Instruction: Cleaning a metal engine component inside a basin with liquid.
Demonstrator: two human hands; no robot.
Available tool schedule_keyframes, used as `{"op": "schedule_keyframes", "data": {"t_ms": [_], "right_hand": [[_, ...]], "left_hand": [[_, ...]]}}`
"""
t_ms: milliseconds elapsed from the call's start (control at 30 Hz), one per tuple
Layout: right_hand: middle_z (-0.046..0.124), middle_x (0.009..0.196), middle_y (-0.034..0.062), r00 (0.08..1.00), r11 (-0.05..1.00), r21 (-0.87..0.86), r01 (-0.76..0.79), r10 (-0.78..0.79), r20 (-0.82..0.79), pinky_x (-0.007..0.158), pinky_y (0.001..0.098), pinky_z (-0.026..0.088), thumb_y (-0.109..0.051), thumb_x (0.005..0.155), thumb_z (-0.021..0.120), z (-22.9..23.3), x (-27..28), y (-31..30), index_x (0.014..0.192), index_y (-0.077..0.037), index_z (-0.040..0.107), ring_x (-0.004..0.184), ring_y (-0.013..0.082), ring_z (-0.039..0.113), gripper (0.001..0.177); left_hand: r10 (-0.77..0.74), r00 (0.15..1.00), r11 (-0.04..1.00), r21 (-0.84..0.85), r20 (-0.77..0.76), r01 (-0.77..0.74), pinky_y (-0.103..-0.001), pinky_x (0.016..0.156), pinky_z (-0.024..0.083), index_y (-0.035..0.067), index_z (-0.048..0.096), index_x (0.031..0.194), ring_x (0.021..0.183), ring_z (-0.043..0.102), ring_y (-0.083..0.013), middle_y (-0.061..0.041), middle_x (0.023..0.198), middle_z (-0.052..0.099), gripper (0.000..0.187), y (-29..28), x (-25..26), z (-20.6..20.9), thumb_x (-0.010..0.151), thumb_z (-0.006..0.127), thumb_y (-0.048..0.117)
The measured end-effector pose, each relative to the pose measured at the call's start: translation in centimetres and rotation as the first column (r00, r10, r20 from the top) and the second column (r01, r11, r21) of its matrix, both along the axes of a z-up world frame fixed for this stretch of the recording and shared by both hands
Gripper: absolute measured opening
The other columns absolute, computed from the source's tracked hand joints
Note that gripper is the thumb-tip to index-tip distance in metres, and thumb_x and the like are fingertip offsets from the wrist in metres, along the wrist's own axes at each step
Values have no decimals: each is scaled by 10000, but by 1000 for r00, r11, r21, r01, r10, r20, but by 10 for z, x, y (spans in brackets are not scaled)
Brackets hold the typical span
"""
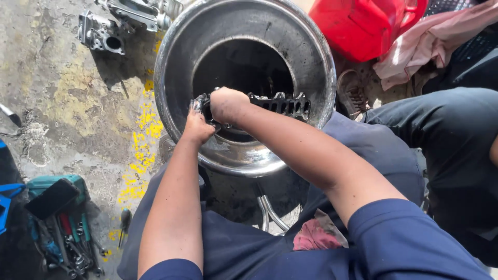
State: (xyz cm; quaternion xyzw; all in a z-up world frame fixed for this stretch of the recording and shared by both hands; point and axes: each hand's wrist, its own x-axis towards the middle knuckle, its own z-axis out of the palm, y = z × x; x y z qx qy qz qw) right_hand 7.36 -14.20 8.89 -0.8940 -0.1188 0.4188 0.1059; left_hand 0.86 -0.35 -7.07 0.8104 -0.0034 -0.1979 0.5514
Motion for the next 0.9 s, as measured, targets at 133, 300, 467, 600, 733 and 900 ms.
{"op": "schedule_keyframes", "data": {"t_ms": [133, 300, 467, 600, 733, 900], "right_hand": [[764, 952, 142, 999, 997, -72, 42, -44, -27, 770, 423, 598, -207, 890, 698, 38, -14, -30, 977, -94, 781, 875, 304, 757, 166], [724, 883, 192, 978, 997, 55, -54, 41, 203, 760, 431, 558, -380, 1015, 628, 14, -18, -123, 1001, -72, 764, 806, 366, 689, 337], [742, 929, 96, 981, 908, 383, 167, -193, 31, 760, 332, 547, -308, 1030, 598, -15, -21, -164, 1104, -43, 718, 805, 174, 660, 300], [695, 854, 25, 954, 908, 295, 299, -293, -65, 731, 278, 522, -299, 1042, 574, -11, -24, -149, 1136, -44, 708, 800, 93, 588, 303], [667, 902, 1, 910, 796, 442, 413, -382, -162, 755, 266, 509, -296, 1065, 564, -43, -23, -147, 1129, -25, 706, 834, 80, 565, 312], [711, 955, -3, 905, 805, 424, 416, -411, -107, 793, 238, 515, -264, 1069, 529, -49, -36, -131, 1159, -53, 672, 877, 61, 607, 270]], "left_hand": [[-56, 997, 974, 221, 62, 41, -346, 1205, 347, 35, 497, 1435, 1375, 481, -325, -170, 1451, 516, 893, 7, -4, -20, 666, 883, 274], [-122, 993, 961, 250, -8, 120, -398, 1237, 230, 18, 345, 1543, 1499, 234, -401, -218, 1593, 332, 1105, 1, 9, -4, 653, 897, 371], [-90, 989, 965, 236, -119, 116, -451, 1231, 106, 15, 205, 1575, 1539, 53, -415, -249, 1642, 172, 1217, -11, 23, -85, 701, 877, 530], [-281, 883, 851, 524, 375, 48, -478, 1274, 57, 242, 221, 1619, 1580, 122, -365, -178, 1669, 198, 839, -16, 9, -169, 984, 702, 504], [-460, 720, 768, 640, 520, 29, -487, 1279, 89, 422, 281, 1642, 1575, 208, -341, -131, 1678, 269, 796, -18, 18, -152, 930, 554, 195], [7, 997, 983, 182, 73, -20, -496, 1239, 118, 228, 442, 1511, 1529, 152, -454, -166, 1650, 320, 679, -30, 22, -95, 897, 650, 432]]}}
